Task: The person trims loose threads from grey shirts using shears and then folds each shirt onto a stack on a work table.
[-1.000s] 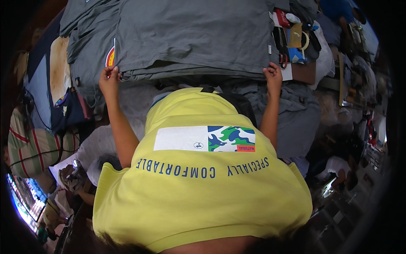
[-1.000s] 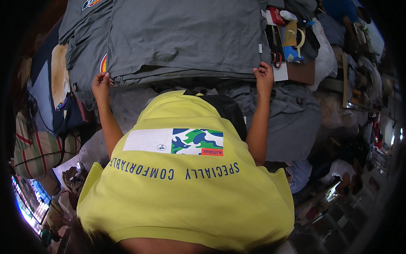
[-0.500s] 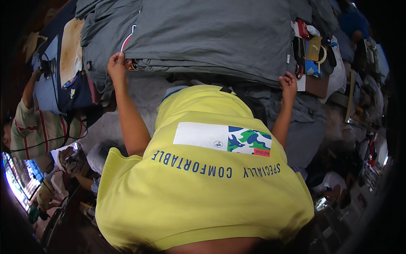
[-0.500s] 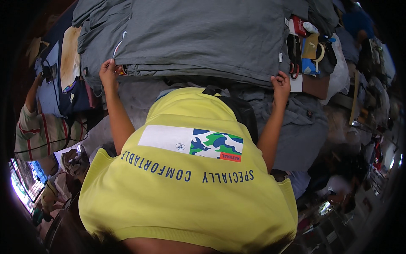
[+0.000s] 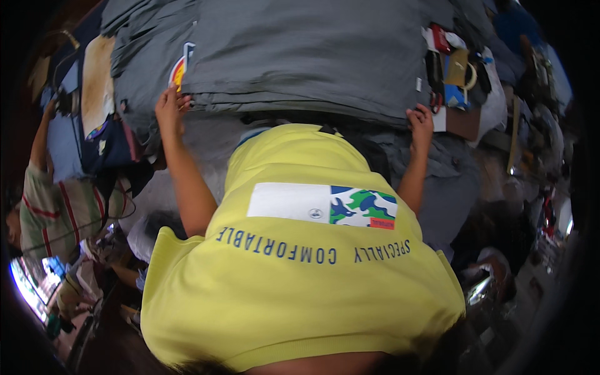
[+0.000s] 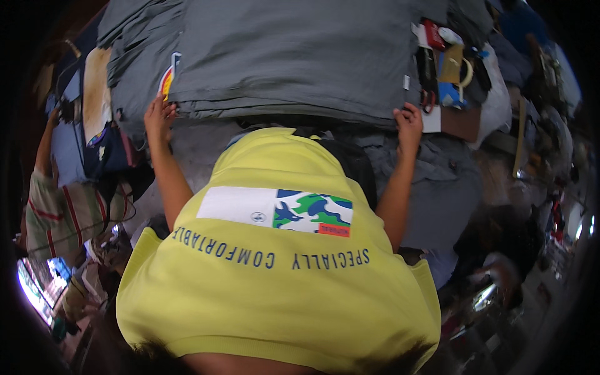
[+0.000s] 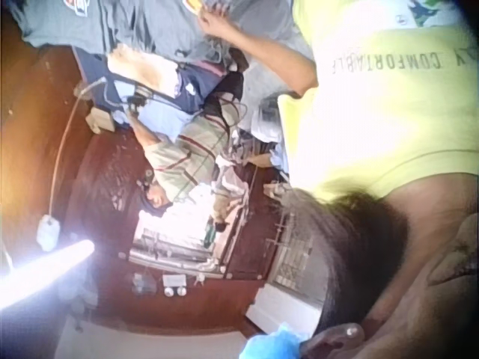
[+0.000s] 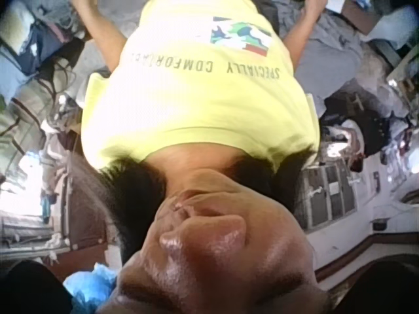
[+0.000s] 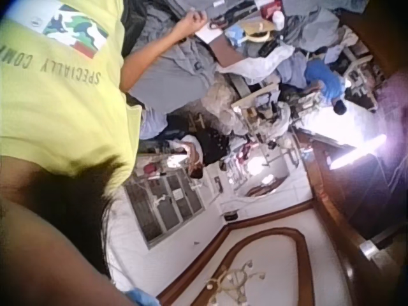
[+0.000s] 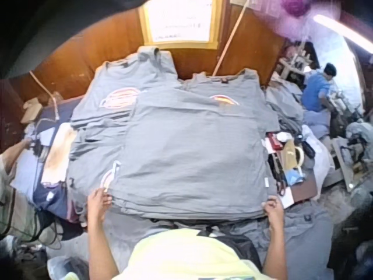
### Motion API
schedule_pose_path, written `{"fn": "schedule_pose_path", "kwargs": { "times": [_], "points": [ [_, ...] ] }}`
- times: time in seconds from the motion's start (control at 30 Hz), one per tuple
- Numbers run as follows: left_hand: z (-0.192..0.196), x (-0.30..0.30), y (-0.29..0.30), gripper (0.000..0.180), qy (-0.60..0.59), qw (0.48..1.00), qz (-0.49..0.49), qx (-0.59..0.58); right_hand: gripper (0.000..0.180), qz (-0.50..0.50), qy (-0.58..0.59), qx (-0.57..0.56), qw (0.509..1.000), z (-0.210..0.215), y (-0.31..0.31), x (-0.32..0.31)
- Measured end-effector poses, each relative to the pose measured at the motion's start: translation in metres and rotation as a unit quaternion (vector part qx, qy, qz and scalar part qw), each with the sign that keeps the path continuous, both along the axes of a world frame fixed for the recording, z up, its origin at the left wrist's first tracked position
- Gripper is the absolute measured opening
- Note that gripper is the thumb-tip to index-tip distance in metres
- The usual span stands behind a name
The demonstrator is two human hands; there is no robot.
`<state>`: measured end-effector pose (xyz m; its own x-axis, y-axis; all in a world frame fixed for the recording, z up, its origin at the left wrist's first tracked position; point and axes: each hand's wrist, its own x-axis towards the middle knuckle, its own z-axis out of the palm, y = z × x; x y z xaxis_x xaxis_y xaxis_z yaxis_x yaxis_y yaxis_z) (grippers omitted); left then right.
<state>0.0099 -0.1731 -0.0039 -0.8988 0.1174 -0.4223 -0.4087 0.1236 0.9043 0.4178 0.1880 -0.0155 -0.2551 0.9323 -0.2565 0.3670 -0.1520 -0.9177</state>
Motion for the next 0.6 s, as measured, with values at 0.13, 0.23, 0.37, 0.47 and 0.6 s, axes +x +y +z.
{"fn": "schedule_pose_path", "kwargs": {
  "times": [0.13, 0.23, 0.37, 0.47, 0.6],
  "points": [
    [-0.004, 0.006, 0.003, 0.029, -0.003, 0.998, -0.026, -0.058, 0.026, -0.031, 0.004, -0.045, 0.998, -0.001, 0.007, 0.001],
    [-0.008, 0.004, 0.004, 0.025, -0.017, 0.998, -0.032, -0.057, 0.028, -0.045, 0.031, -0.046, 0.997, 0.0, 0.007, 0.0],
    [-0.011, 0.001, 0.002, 0.024, 0.002, 0.998, -0.034, -0.051, 0.03, -0.044, 0.059, -0.066, 0.995, 0.003, 0.008, 0.002],
    [-0.004, 0.005, 0.008, 0.024, -0.011, 0.997, -0.031, -0.066, 0.032, -0.041, 0.061, -0.075, 0.994, 0.002, 0.009, 0.003],
    [0.0, 0.004, 0.012, 0.025, 0.074, 0.98, -0.125, -0.138, 0.02, -0.02, 0.028, -0.049, 0.998, 0.006, 0.006, -0.001]
  ]
}}
